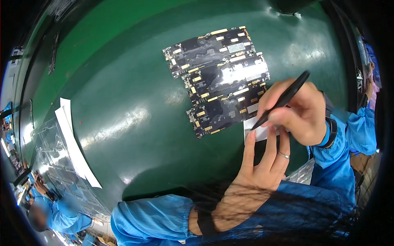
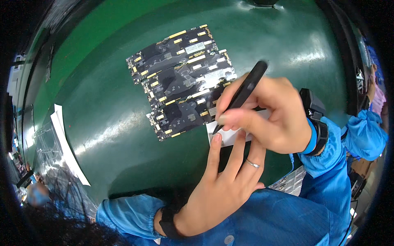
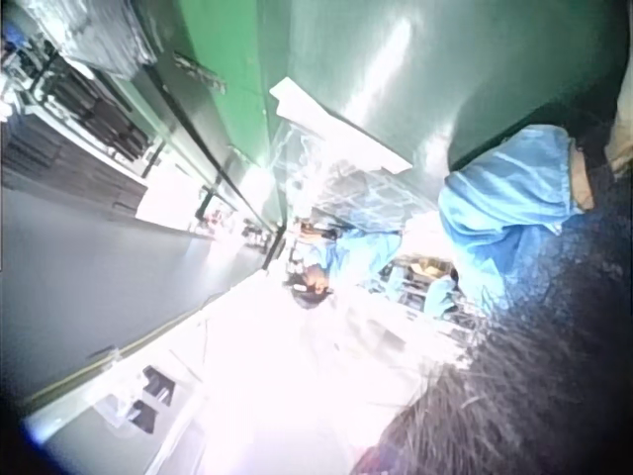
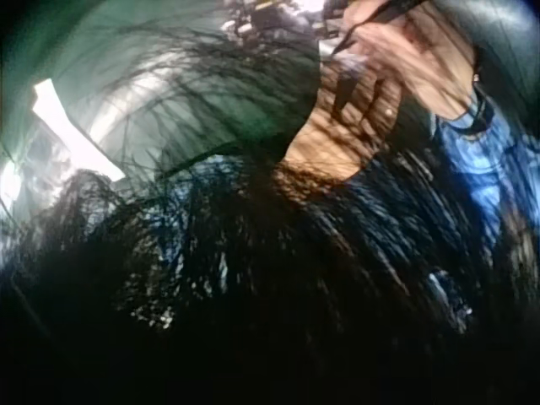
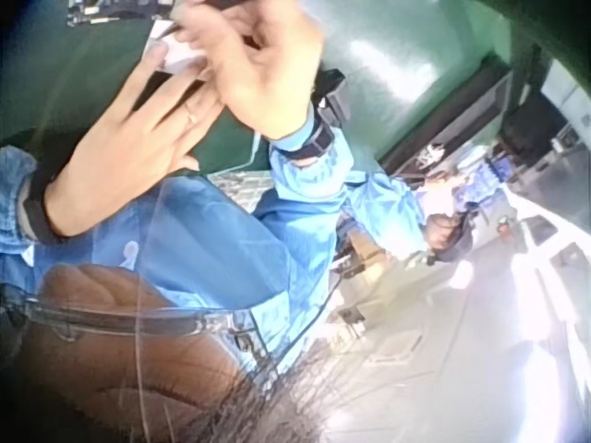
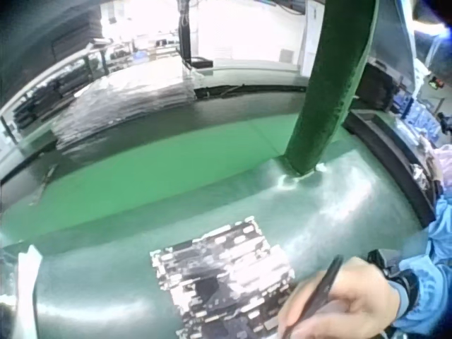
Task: The person processes electronic circuit boards on an assembly line by manipulating electronic components with tweezers.
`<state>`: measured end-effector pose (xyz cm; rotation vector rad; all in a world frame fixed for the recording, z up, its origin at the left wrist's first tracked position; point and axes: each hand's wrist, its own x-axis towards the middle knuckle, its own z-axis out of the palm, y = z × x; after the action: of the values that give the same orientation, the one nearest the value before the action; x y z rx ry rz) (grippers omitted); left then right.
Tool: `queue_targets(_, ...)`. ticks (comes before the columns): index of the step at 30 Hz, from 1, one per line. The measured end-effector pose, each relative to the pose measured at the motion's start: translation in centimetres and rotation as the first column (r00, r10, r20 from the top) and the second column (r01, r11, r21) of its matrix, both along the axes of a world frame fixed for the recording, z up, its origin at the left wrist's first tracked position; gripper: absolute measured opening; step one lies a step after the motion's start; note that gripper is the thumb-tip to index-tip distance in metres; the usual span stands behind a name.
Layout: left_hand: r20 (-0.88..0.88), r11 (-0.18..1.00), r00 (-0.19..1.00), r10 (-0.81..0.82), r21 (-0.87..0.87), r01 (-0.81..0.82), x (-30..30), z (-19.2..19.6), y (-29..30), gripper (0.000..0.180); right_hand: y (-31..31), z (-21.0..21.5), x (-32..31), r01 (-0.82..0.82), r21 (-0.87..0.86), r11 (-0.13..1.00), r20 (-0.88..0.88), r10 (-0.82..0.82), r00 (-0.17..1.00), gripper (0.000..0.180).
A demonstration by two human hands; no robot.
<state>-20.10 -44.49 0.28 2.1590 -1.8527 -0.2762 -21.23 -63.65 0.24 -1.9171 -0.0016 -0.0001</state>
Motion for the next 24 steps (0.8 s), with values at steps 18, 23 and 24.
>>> queue_targets(18,0.001,0.973,0.976,0.217,0.083,-0.216,2.0,-0.1,-0.6,0.087,-1.3,-0.4,5.3,0.074,0.203,0.976,-0.174,-0.038,0.984,0.014)
queue_targets(23,0.02,0.976,0.98,0.197,0.092,-0.199,1.9,-0.2,-1.2,0.087,-1.9,-0.2,5.0,0.064,0.185,0.981,-0.185,-0.029,0.982,0.013)
queue_targets(24,0.023,0.974,0.977,0.213,0.072,-0.214,1.8,-0.4,-1.3,0.088,-1.9,-0.1,5.0,0.067,0.187,0.98,-0.184,-0.032,0.982,0.013)
